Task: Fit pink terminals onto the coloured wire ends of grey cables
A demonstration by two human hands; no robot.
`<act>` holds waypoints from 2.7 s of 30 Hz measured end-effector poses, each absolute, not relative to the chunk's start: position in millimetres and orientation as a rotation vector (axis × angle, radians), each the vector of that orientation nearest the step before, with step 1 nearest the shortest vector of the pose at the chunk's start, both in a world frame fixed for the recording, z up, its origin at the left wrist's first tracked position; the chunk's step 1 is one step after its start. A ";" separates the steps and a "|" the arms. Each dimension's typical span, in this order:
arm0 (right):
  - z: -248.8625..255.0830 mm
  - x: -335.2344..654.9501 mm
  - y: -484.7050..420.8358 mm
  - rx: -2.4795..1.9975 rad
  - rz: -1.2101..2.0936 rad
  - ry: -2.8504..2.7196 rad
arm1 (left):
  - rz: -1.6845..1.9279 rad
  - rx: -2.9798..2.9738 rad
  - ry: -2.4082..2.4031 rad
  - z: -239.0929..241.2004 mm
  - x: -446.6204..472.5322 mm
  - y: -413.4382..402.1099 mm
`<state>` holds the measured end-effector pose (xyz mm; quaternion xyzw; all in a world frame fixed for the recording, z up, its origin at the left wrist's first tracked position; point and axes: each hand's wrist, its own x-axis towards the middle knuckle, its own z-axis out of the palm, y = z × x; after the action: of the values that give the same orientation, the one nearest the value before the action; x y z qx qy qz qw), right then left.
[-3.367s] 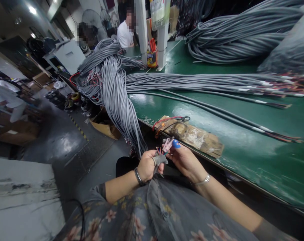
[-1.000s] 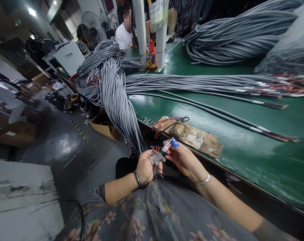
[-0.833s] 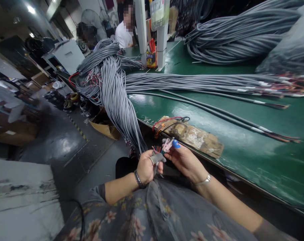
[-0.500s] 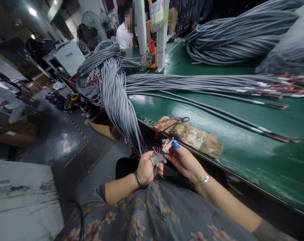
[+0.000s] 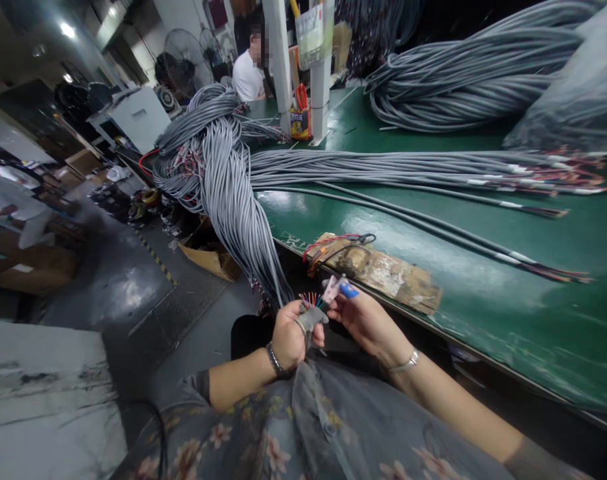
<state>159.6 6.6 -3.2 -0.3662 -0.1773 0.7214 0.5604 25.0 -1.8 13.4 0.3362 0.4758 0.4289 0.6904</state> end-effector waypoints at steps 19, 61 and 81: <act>-15.8 153.9 15.3 -0.848 1.549 -0.512 | 0.891 0.743 1.078 17.1 26.1 0.3; -9.5 152.2 10.3 -0.827 1.593 -0.473 | 1.018 1.128 1.120 12.7 17.1 0.7; -15.3 147.8 17.0 -0.837 1.515 -0.397 | 1.067 1.958 1.211 5.6 6.4 8.9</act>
<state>147.8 17.0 -15.3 -0.3657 -0.1734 0.6617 0.6311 6.4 8.9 5.6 0.7367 0.4556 0.4015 0.2974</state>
